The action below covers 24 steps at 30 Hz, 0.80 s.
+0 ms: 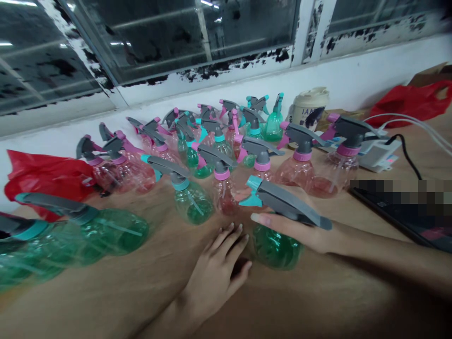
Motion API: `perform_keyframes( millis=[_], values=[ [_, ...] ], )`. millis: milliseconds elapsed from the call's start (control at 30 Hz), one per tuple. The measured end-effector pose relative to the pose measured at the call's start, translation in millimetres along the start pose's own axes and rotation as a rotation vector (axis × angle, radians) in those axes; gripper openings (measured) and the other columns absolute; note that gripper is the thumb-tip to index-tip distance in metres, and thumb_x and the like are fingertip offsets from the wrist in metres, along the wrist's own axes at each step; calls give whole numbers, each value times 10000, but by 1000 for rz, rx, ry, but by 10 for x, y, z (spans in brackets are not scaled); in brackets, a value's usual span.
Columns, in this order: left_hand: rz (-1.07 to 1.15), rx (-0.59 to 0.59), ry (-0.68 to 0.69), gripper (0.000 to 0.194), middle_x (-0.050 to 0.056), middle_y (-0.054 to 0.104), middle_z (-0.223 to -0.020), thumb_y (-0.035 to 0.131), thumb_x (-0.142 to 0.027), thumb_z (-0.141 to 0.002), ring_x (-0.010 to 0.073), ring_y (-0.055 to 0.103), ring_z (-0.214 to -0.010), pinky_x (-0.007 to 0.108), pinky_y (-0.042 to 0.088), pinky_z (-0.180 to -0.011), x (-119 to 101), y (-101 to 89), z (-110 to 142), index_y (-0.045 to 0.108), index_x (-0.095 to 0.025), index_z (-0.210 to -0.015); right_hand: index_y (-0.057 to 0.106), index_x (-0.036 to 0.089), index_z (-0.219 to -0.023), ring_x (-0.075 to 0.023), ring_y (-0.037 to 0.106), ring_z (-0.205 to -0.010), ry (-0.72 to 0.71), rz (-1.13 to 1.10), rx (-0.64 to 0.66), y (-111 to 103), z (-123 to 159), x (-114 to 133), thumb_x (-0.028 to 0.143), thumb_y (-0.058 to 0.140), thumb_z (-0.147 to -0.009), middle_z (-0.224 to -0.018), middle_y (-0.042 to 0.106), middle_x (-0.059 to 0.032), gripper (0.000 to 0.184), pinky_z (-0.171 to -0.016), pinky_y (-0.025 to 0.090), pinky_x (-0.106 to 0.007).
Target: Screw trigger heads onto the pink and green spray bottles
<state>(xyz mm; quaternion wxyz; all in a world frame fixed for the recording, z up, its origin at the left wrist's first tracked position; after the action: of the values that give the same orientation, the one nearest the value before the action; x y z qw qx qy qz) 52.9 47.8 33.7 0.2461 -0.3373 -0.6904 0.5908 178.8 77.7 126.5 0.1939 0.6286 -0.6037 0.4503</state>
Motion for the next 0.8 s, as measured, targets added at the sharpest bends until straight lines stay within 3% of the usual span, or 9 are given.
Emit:
perform_keyframes(
  millis=[333, 567, 800],
  values=[
    [9, -10, 16, 427, 118, 507, -1326, 545, -253, -872, 268, 412, -1262, 468, 384, -1011, -4, 3, -2, 479, -113, -1270, 583, 212, -862, -126, 610, -759, -22, 48, 41, 4, -21, 76, 234, 573, -844, -820, 632, 10, 30, -702, 488, -267],
    [2, -18, 17, 415, 115, 509, -1324, 526, -255, -878, 267, 424, -1253, 471, 401, -995, -10, -10, 9, 480, -119, -1268, 561, 203, -745, -119, 527, -652, 28, 125, 47, 9, -5, -25, 360, 544, -849, -724, 558, 10, 189, -599, 435, -272],
    [-12, -13, 19, 429, 123, 522, -1307, 554, -254, -862, 279, 444, -1233, 479, 400, -992, -4, 0, -3, 483, -117, -1263, 592, 213, -874, -127, 591, -737, -9, 46, 15, 1, -17, 30, 314, 603, -816, -807, 622, 7, 117, -673, 473, -267]
  ],
)
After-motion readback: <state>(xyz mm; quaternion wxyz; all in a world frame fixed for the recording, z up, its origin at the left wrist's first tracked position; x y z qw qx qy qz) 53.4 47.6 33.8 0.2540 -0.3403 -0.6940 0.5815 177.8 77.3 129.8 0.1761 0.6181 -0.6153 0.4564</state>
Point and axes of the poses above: each hand's wrist, its own z-axis away from the middle knuckle, its own y-axis out of the palm, x = y × z, the point moved 8 cm from there along -z, towards the middle knuckle
